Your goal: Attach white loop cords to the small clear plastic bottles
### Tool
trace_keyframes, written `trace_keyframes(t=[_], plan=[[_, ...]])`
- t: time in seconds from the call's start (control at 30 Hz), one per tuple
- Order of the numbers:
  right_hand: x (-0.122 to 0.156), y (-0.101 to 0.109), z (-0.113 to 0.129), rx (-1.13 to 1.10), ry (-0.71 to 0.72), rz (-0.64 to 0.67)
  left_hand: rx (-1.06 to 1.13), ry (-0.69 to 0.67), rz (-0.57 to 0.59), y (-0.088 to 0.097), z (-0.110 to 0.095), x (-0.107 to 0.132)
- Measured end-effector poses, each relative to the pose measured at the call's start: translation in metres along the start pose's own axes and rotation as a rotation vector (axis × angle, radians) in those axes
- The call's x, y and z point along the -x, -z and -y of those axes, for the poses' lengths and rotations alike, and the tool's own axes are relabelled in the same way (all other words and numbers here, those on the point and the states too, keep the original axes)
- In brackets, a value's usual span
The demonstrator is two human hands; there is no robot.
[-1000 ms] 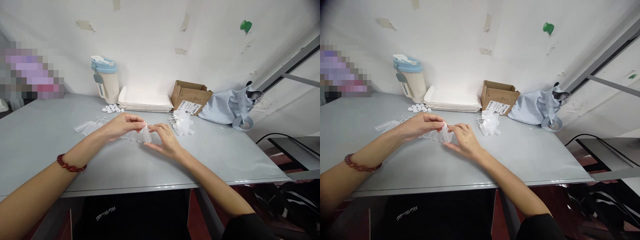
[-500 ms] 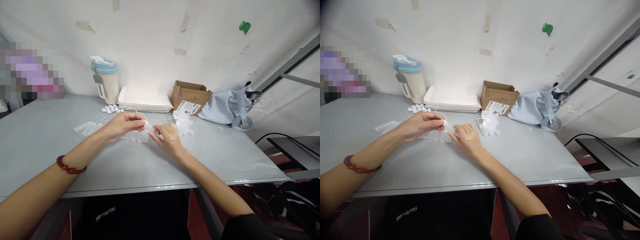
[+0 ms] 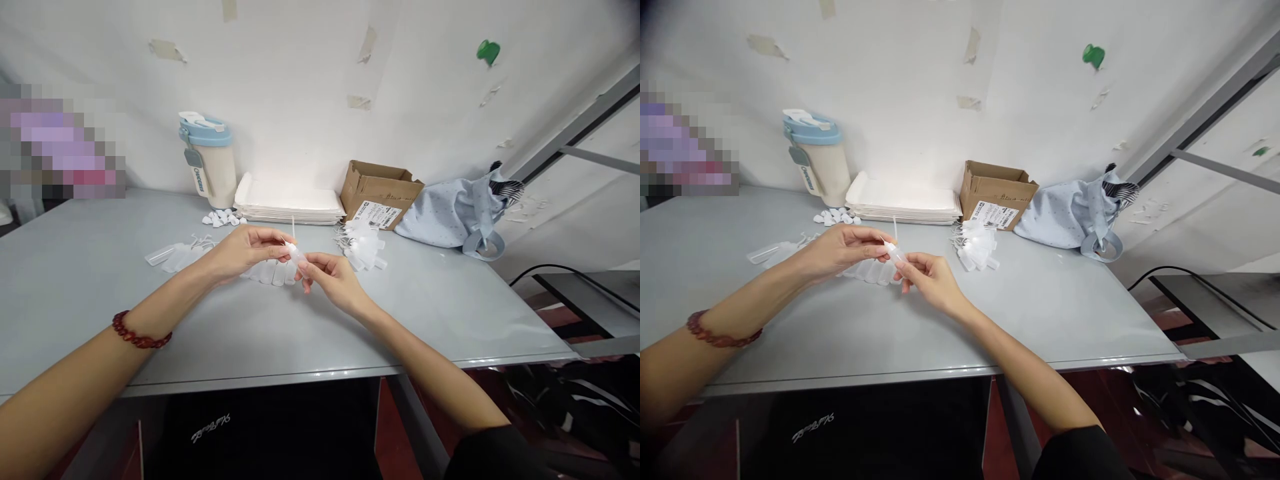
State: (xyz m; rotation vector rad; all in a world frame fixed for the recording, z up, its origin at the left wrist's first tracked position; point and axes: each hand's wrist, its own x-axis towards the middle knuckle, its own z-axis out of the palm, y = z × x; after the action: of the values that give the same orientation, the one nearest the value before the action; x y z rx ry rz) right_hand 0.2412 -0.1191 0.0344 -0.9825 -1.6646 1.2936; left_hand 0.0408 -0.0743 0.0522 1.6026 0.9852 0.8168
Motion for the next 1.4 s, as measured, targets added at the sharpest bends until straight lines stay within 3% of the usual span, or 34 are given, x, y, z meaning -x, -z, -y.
trace_keyframes(t=[0.1, 0.2, 0.47, 0.6, 0.7, 0.8, 1.0, 1.1, 1.23, 1.4], plan=[[-0.002, 0.003, -0.001, -0.269, -0.094, 0.115, -0.02, -0.018, 0.051, 0.005, 0.0, 0.002], [-0.003, 0.004, -0.003, -0.311, -0.113, 0.146, -0.041, -0.016, 0.086, 0.007, -0.003, 0.004], [0.0, -0.002, -0.006, -0.057, -0.019, -0.05, -0.001, -0.011, -0.034, -0.005, -0.009, 0.004], [0.003, -0.006, -0.009, 0.203, 0.118, -0.177, -0.003, -0.025, -0.081, -0.004, -0.003, 0.001], [0.003, -0.008, -0.008, 0.292, 0.158, -0.2, -0.005, -0.06, -0.095, -0.002, -0.001, 0.0], [0.002, -0.006, -0.005, 0.125, 0.052, -0.124, -0.025, -0.104, -0.084, -0.002, -0.003, 0.001], [-0.004, 0.003, -0.009, -0.454, -0.169, 0.136, -0.016, -0.127, -0.057, -0.004, -0.007, 0.004], [-0.006, 0.004, -0.014, -0.618, -0.236, 0.177, -0.018, -0.113, -0.059, -0.004, -0.006, 0.004], [-0.006, 0.004, -0.013, -0.505, -0.152, 0.14, -0.002, -0.067, -0.083, -0.005, -0.007, 0.004], [-0.005, 0.002, -0.009, -0.254, -0.062, -0.019, -0.01, -0.019, -0.061, -0.01, -0.012, 0.005]])
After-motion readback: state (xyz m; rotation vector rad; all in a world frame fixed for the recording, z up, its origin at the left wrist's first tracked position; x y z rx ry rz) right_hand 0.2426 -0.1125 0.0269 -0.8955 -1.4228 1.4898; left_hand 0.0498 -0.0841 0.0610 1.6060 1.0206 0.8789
